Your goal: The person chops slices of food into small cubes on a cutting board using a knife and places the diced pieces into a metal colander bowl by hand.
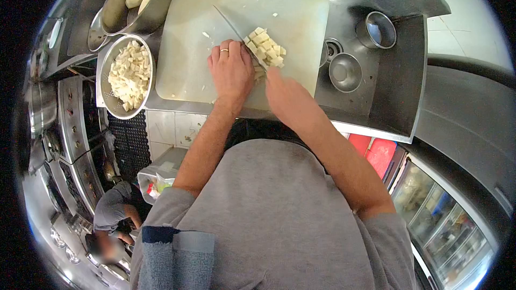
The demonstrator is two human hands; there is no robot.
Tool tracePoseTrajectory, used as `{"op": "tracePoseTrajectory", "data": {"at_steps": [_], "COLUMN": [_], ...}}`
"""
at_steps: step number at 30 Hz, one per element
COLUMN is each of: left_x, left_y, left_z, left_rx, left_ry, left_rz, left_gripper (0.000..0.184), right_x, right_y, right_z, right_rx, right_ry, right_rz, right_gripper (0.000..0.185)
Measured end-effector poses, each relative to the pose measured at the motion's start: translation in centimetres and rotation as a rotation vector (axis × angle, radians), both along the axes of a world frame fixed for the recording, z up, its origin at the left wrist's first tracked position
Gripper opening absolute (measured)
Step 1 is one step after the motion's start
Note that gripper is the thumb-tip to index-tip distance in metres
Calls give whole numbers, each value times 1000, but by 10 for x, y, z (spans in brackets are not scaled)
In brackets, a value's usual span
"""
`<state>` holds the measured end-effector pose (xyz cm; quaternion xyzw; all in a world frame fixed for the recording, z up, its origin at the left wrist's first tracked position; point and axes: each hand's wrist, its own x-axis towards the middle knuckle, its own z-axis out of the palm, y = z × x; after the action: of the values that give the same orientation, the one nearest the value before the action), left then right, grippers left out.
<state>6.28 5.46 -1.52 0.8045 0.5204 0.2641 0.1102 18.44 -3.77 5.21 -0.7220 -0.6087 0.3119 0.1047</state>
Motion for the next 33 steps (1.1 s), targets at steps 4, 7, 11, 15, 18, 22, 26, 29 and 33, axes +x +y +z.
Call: {"op": "tracePoseTrajectory", "data": {"at_steps": [4, 7, 11, 15, 18, 22, 26, 29, 33], "left_x": [1, 2, -4, -9, -10, -9, -7, -8, -6], "left_y": [0, 1, 1, 1, -2, -1, -2, -1, 0], "left_z": [1, 1, 4, 3, 2, -4, 1, 0, 1], "left_rx": [-9, 6, 40, 21, 22, 55, -21, -9, -58], "left_ry": [8, -37, -142, -105, -54, -23, -17, -16, -26], "left_rz": [20, 33, 69, 71, 84, 90, 85, 53, 57], "left_gripper": [15, 16, 21, 22, 21, 17, 17, 17, 18], "right_x": [7, 15, 17, 13, 3, -2, -6, -9, -4], "right_y": [19, 21, 16, -4, -19, -25, -25, -20, 7], "right_z": [-8, 6, 34, 30, 22, 19, 13, 4, -28], "right_rx": [5, 13, 96, 63, 103, 135, 156, 148, 106], "right_ry": [100, 66, 65, 65, 85, 62, 43, 42, 118], "right_rz": [-55, -33, -52, -32, -33, -18, -3, 2, -58], "right_gripper": [21, 21, 21, 19, 18, 18, 18, 20, 21]}}
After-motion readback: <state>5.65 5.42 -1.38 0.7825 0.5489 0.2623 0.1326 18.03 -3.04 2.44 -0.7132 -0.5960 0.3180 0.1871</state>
